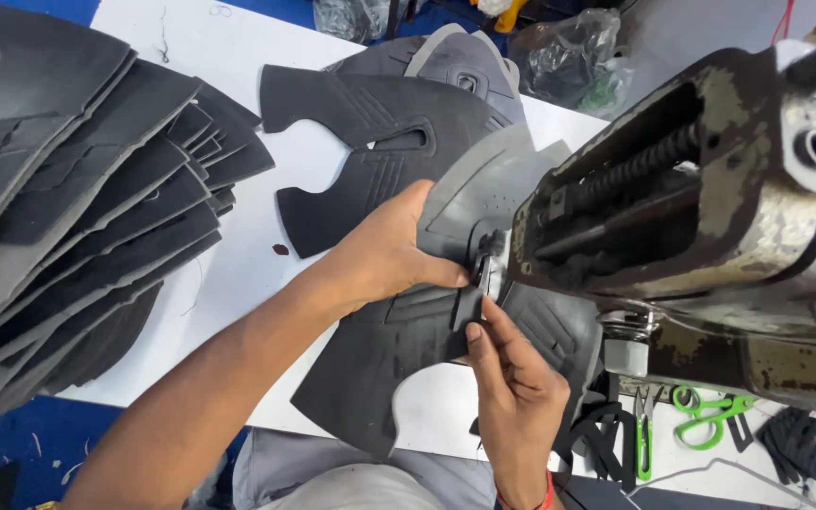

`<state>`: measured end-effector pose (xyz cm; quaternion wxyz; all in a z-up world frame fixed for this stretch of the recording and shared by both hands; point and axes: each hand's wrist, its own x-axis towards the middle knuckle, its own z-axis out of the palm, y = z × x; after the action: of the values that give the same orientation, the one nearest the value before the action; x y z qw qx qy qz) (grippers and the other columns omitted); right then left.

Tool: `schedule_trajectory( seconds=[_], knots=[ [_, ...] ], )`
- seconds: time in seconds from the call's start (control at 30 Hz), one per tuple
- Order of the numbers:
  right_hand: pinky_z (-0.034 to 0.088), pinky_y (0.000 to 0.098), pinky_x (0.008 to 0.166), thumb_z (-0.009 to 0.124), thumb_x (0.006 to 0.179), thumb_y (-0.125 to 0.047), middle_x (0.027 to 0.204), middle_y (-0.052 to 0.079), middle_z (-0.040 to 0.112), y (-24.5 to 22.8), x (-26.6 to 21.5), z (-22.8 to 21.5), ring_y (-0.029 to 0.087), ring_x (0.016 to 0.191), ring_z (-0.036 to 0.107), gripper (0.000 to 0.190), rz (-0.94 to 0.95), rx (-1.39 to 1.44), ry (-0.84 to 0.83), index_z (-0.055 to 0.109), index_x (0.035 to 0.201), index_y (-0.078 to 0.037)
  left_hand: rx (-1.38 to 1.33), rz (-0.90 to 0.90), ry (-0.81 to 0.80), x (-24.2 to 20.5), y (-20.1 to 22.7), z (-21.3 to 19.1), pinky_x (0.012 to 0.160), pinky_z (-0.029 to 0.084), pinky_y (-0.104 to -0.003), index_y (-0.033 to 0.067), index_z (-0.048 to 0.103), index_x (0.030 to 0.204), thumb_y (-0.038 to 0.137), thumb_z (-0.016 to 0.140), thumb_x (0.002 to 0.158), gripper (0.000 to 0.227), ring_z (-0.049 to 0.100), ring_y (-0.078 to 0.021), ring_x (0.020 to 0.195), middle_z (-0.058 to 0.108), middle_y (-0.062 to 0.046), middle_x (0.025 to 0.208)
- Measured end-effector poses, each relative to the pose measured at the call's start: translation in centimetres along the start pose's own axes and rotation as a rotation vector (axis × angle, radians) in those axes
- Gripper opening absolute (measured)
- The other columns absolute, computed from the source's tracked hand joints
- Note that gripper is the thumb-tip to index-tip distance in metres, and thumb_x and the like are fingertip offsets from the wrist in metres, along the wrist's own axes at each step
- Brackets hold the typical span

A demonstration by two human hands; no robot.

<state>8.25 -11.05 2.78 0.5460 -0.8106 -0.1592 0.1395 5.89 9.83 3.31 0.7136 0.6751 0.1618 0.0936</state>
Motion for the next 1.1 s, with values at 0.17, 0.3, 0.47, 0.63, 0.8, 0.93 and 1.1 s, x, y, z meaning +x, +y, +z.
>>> schedule_trajectory(
  seconds=[0.17, 0.3, 0.47, 0.63, 0.8, 0.93, 1.1],
  knots=[
    [0.040, 0.0140, 0.059, 0.072, 0.095, -0.003, 0.077, -0.003, 0.069, 0.8, 0.5, 0.5, -0.001, 0.067, 0.052, 0.033, -0.041, 0.088, 0.052, 0.074, 0.127, 0.002, 0.060, 0.020, 0.056, 1.3, 0.5, -0.3, 0.094, 0.050, -0.031, -0.0006, 0.055, 0.123, 0.015, 0.087, 0.062, 0.070, 0.064, -0.0193, 0.107, 0.070, -0.012, 0.112],
    [0.051, 0.0144, 0.066, 0.069, 0.095, -0.002, 0.079, 0.001, 0.076, -0.3, 1.0, 1.0, 0.001, 0.073, 0.066, 0.031, -0.085, 0.074, 0.053, 0.072, 0.125, 0.004, 0.207, -0.009, 0.092, 2.6, 0.5, -0.8, 0.091, 0.051, -0.032, -0.0022, 0.055, 0.118, 0.017, 0.092, 0.062, 0.070, 0.064, -0.0205, 0.104, 0.069, -0.014, 0.109],
    [0.057, 0.0186, 0.072, 0.068, 0.095, -0.003, 0.091, 0.005, 0.079, -0.8, 0.9, 0.5, 0.008, 0.083, 0.076, 0.031, -0.116, 0.049, 0.018, 0.071, 0.125, 0.004, -0.153, 0.040, 0.032, 2.9, -0.6, -1.3, 0.091, 0.056, -0.031, -0.0017, 0.055, 0.129, 0.009, 0.086, 0.068, 0.070, 0.066, -0.0169, 0.106, 0.069, -0.010, 0.116],
    [0.057, 0.0223, 0.077, 0.073, 0.090, -0.006, 0.097, 0.008, 0.079, -2.3, 0.7, -2.8, 0.010, 0.086, 0.073, 0.035, -0.170, -0.133, -0.080, 0.072, 0.125, 0.000, -0.128, -0.066, 0.204, -3.2, 1.1, -0.5, 0.088, 0.057, -0.031, -0.0005, 0.064, 0.119, 0.007, 0.082, 0.074, 0.048, 0.071, -0.0151, 0.096, 0.074, -0.007, 0.106],
    [0.052, 0.0273, 0.076, 0.077, 0.086, -0.009, 0.091, 0.011, 0.071, -2.4, 0.7, -3.8, 0.015, 0.081, 0.066, 0.039, -0.375, -0.375, -0.141, 0.072, 0.124, -0.004, -0.365, -0.068, 0.286, -5.7, -0.7, 0.9, 0.081, 0.056, -0.034, -0.0028, 0.073, 0.106, 0.010, 0.081, 0.080, 0.030, 0.067, -0.0145, 0.088, 0.076, -0.006, 0.097],
    [0.047, 0.0287, 0.064, 0.078, 0.085, -0.010, 0.072, 0.009, 0.059, -2.7, 0.8, -3.8, 0.017, 0.065, 0.054, 0.040, -0.352, -0.423, -0.150, 0.073, 0.125, -0.006, -0.169, 0.038, 0.296, -5.3, -1.1, 0.1, 0.089, 0.055, -0.035, -0.0056, 0.062, 0.124, 0.009, 0.079, 0.085, 0.045, 0.067, -0.0183, 0.101, 0.072, -0.014, 0.114],
    [0.041, 0.0270, 0.057, 0.076, 0.087, -0.009, 0.069, 0.007, 0.051, -2.2, 1.8, -4.4, 0.017, 0.061, 0.047, 0.038, -0.284, -0.365, -0.172, 0.073, 0.126, -0.006, 0.272, 0.188, 0.609, -5.9, 2.6, -0.6, 0.096, 0.053, -0.036, -0.0036, 0.017, 0.154, 0.017, 0.077, 0.092, 0.088, 0.065, -0.0236, 0.116, 0.060, -0.019, 0.132]
  ],
)
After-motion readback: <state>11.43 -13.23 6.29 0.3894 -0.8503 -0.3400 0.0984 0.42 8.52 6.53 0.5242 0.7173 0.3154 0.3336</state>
